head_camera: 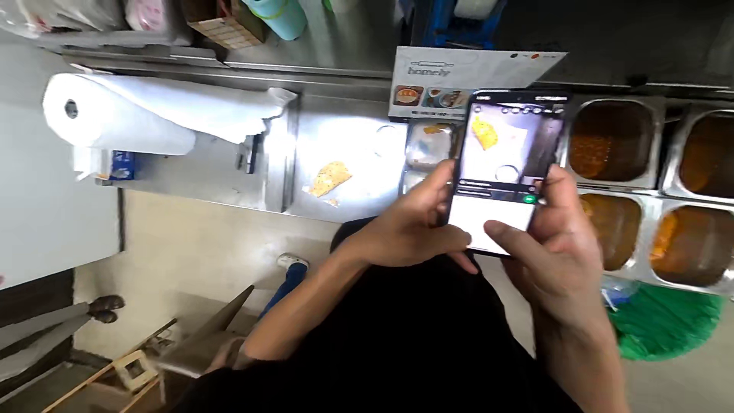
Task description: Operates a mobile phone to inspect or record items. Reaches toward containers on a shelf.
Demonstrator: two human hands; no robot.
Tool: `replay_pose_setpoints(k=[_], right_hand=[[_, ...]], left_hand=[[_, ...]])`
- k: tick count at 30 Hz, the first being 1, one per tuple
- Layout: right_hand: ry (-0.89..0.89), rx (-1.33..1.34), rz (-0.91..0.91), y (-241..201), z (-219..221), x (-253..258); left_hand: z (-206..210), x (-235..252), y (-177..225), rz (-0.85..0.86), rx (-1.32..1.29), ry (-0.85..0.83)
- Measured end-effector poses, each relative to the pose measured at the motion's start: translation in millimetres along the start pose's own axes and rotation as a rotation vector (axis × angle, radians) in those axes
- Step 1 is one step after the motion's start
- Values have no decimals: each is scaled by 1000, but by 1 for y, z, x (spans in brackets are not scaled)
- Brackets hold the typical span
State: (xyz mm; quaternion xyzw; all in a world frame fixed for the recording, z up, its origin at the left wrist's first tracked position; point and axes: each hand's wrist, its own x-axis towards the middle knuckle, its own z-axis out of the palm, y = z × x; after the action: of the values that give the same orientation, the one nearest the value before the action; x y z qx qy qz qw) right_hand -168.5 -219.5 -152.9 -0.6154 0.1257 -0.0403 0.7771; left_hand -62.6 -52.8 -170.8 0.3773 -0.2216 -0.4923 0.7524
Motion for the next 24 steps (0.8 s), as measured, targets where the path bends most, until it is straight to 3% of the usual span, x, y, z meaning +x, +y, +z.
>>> replay_pose_setpoints(k=[18, 24], right_hand=[[-6, -58, -8, -2, -8, 1], [-143, 40, -3, -2, -17, -1]], left_hand=[[5, 2, 0, -36, -25, 41], [2, 3, 1, -54, -22, 10]])
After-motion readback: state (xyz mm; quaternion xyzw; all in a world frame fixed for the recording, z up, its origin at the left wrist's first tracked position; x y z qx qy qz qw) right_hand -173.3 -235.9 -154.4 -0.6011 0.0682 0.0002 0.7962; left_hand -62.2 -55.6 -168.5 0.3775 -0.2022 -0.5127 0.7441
